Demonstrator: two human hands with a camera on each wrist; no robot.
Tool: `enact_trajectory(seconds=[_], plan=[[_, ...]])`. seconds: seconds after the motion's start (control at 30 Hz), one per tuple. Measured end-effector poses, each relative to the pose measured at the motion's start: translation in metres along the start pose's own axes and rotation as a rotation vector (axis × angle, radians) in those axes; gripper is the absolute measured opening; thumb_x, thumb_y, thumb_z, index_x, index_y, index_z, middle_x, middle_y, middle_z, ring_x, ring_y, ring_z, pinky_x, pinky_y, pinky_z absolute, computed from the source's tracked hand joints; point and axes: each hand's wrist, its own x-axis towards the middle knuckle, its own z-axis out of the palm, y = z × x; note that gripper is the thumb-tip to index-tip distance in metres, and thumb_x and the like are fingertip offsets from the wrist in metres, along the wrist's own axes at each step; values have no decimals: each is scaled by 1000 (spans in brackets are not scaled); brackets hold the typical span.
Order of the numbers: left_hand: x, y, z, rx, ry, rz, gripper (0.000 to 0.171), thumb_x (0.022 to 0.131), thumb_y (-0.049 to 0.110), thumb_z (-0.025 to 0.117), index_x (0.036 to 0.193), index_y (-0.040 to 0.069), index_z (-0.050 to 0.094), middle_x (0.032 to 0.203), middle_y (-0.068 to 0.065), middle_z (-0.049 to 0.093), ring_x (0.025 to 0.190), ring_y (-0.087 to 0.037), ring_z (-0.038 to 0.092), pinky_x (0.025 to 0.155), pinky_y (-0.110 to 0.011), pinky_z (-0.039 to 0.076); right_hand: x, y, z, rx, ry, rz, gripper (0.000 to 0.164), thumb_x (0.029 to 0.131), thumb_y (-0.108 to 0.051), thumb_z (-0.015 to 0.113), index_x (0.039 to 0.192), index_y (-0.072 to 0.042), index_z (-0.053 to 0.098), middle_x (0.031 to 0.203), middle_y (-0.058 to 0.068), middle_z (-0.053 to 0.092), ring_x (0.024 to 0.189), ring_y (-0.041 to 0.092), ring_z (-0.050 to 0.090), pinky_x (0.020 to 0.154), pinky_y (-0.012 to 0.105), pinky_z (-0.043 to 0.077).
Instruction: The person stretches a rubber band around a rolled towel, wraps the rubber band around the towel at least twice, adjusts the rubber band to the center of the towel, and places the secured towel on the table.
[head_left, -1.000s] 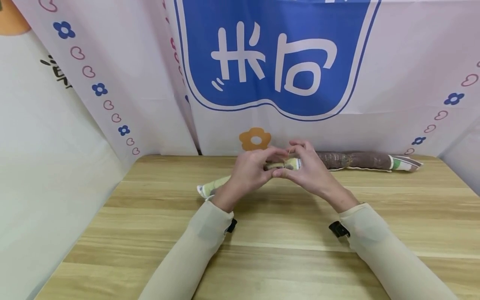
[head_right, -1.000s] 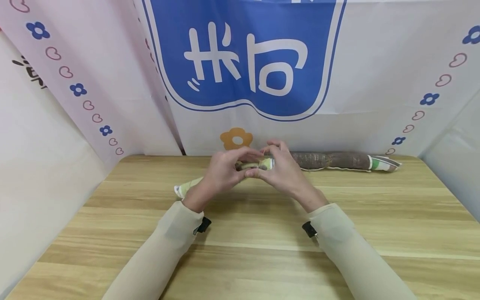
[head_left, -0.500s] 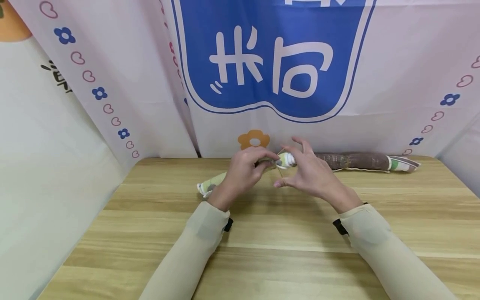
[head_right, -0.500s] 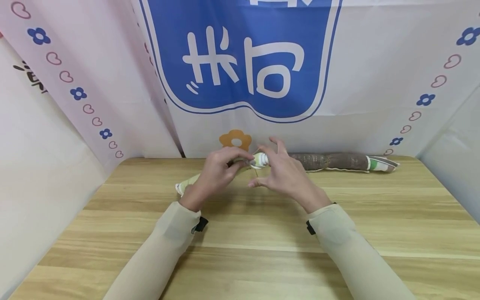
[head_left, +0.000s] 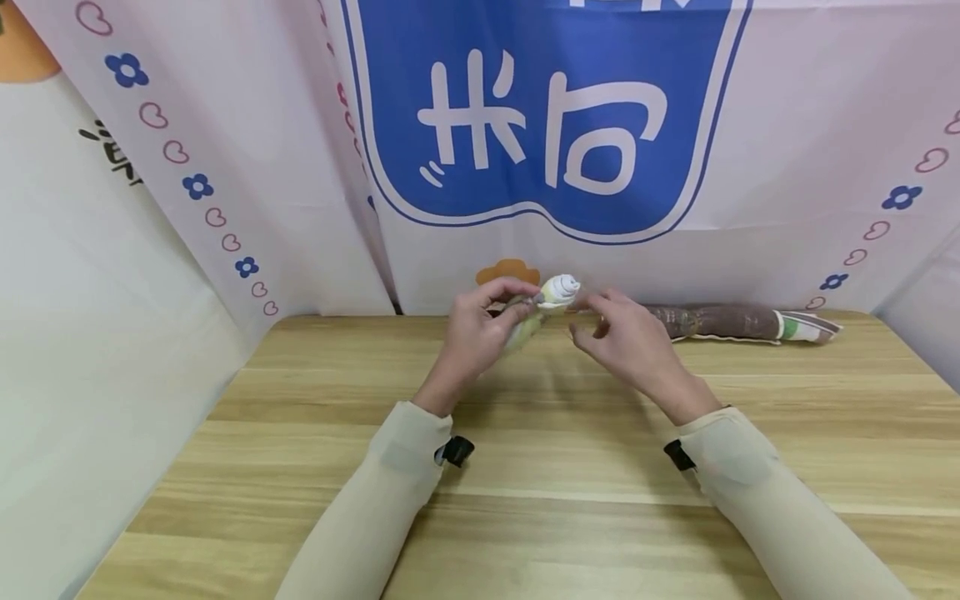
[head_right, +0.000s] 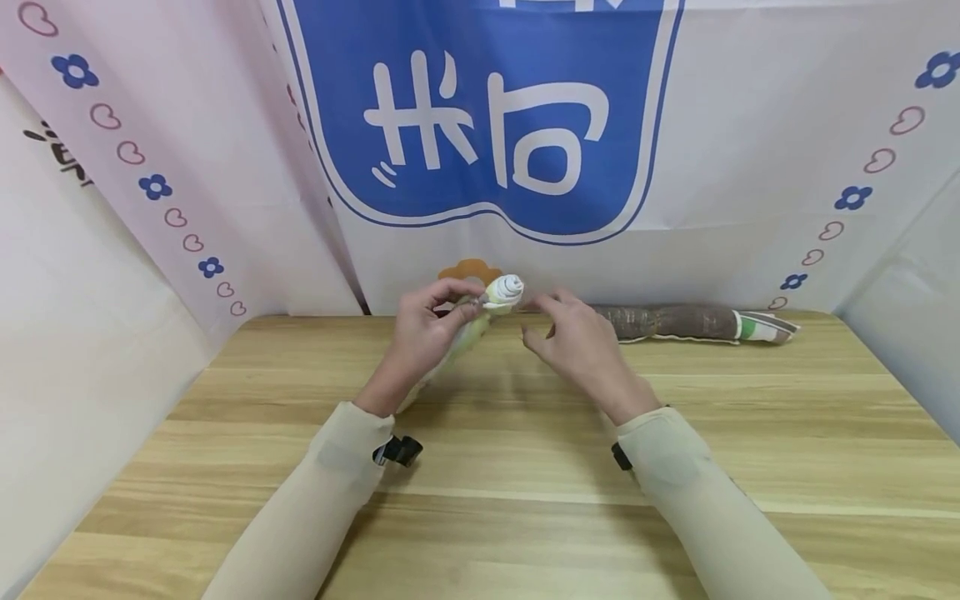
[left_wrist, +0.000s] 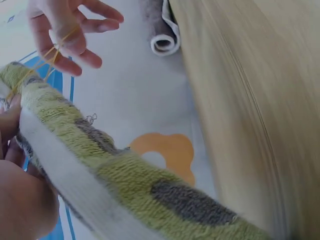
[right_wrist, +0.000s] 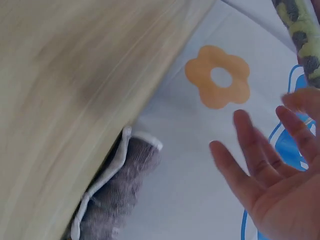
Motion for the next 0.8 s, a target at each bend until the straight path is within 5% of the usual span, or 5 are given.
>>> enact_trajectory(seconds=[0.13,0.37,0.57,0.8], plan=[[2,1,2,-57,37,-51,13,96,-1,77,109,1,78,108,-9,77,89,-20,66,83,-39,57,-2,-6,1,87,79,-53,9,98,-13,73,104,-9,78,100,5,74,74,20,67,67,40,57],[3,4,2,-121,35,-110,17,97,-1,76,114,0,77,115,-9,76,91,-18,66,79,-32,54,-5,-11,1,152,104,-89,12,103,-17,68,99,-9,77,91,3,71,70,17,62,64,38,52],[4,6,-1,-202,0,-150,25,97,-3,74,122,-1,74,114,-12,75,91,-19,67,75,-27,53,-6,-6,-1,408,7,102,36,111,-31,55,102,-6,80,96,6,76,70,23,69,64,35,55],[2,6,1,-171,-90,-181,25,99,6,76,123,3,75,111,-9,78,94,-19,69,78,-28,54,-5,-6,0,379,53,190,33,108,-23,61,87,-5,80,84,5,77,65,20,71,62,33,56]])
